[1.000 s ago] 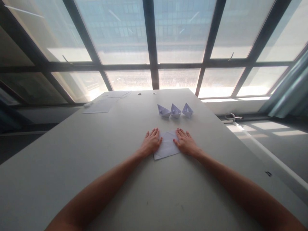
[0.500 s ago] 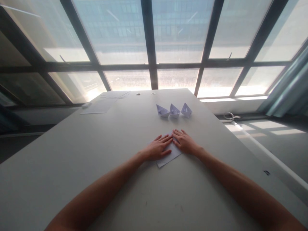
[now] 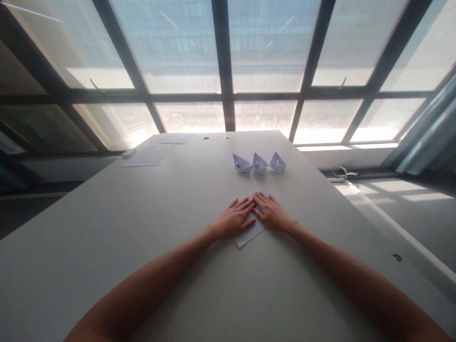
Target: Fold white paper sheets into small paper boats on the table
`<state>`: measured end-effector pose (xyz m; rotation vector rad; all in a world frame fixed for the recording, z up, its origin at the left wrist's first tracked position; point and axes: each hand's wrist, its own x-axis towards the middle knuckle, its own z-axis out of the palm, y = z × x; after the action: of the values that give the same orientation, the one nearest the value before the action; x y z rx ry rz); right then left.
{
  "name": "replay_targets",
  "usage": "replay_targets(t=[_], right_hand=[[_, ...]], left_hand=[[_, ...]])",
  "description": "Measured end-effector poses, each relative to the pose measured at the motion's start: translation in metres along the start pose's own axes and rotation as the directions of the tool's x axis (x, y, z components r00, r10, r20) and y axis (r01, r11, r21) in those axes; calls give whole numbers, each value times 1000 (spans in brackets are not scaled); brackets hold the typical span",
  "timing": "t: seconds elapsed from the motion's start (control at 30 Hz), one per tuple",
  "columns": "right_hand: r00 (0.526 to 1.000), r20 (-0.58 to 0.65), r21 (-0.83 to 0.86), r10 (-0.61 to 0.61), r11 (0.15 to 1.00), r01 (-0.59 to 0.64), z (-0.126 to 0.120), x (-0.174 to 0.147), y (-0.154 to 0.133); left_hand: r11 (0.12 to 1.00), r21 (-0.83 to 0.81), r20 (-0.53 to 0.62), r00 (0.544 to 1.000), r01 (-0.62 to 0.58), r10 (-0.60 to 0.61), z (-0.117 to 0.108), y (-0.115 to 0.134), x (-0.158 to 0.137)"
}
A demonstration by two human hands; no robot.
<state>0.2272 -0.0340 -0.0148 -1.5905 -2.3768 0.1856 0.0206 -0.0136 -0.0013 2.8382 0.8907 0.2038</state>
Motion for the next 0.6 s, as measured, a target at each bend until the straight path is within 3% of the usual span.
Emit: replay_targets(t=[0.17,0.37,0.5,0.6], right_hand=[[997,35,-54,65,997,-63,-2,3,12],[992,43,-78,116,991,-112,-5,6,26],[980,-54,-80,190,978,-194,-5,5,27],[977,-162,-78,141,985,-155,-7,3,23]], left_hand=[[998,12,93,993,-69,68,-3,-5,-2],[998,29,85,995,-64,61,-5,-4,-3],[999,30,64,997,-38,36,-7,-1,-3],[998,27,73,996,-59,57,-8,1,-4]])
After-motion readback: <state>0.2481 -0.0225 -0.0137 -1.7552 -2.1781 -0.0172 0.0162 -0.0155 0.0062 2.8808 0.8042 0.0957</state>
